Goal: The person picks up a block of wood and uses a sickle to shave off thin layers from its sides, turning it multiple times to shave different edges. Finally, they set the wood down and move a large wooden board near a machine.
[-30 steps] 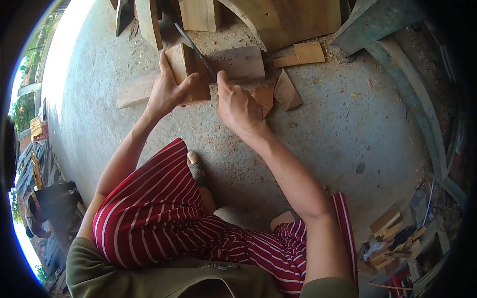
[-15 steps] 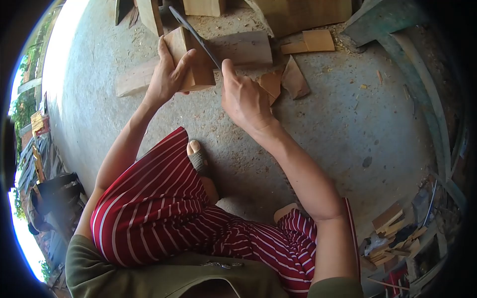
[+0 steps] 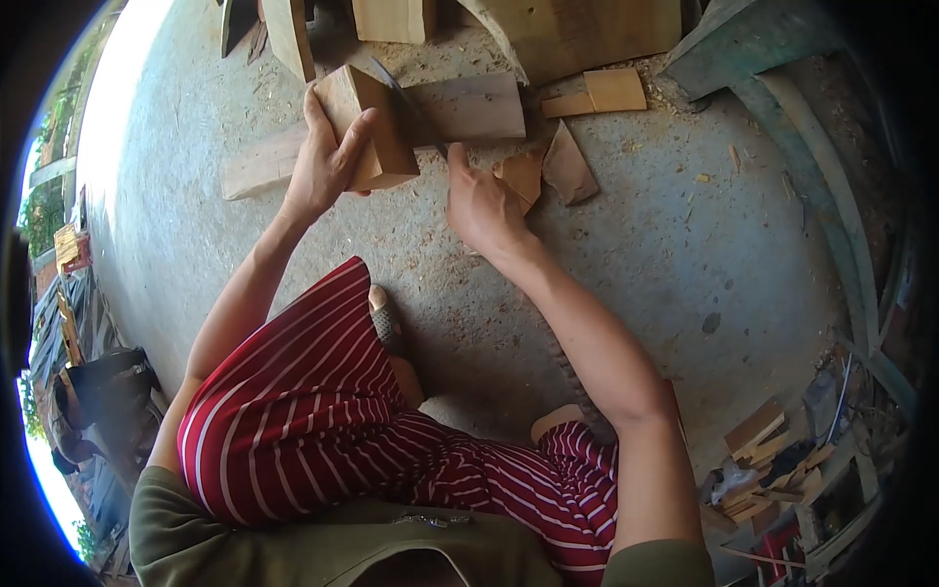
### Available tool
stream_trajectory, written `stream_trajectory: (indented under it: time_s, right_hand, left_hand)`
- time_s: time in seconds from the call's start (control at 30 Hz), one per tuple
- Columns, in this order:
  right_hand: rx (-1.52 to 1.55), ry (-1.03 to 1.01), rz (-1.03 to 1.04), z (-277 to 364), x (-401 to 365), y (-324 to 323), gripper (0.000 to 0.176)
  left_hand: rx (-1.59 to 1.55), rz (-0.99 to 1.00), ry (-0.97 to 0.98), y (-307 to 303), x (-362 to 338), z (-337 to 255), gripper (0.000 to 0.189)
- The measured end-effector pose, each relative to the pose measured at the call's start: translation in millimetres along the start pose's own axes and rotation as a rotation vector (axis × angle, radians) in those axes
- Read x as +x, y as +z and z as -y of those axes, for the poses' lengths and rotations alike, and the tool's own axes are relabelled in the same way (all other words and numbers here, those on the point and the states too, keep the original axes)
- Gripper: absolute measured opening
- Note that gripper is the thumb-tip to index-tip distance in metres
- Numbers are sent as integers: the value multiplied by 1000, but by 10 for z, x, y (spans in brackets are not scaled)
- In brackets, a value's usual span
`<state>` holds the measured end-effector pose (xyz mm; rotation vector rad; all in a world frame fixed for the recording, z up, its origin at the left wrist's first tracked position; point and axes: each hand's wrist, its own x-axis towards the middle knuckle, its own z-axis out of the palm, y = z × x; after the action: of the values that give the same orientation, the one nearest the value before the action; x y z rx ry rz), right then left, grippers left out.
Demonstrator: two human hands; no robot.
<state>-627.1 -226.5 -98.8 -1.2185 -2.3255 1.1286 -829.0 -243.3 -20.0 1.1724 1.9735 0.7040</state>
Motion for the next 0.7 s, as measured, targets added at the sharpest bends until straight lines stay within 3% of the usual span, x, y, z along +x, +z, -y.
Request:
stream_trajectory:
  time_s: [0.07,0.13,0.3,0.37,0.4,0.47,0.53,0.6,0.7]
  right_hand:
    - [-57,-3,-7,-65,98,-42,24]
    - [-55,63,93,123,-7,-205,28]
    - [60,48,79,154,-70,-194,34]
    - [-170,-54,67,-163,3,66,37]
    - [-177,-54,43,-134,30,-11,37]
    - [-83,37,111,16,-14,-140,41]
    - [-33,-10,88,126,-142,-191,44]
    - [23,55,110,247,-116,-295,47]
    - [-117,-10,53,-10,-91,-25,46]
  left_hand:
    - [51,-43,64,19,55,57,111]
    - [28,-28,44,19,17,29,110]
    - [0,-57,8,10,-17,29,108]
    - [24,-60,-35,37,8,-43,107]
    - [26,-60,-9,40,63,-13,107]
    - [112,-135,220,53,110,170,106]
    - [-28,-51,28,26,14,-6,105]
    - [-15,-70,13,36,-12,-1,106]
    - [-12,-65,-56,38,-9,-79,107]
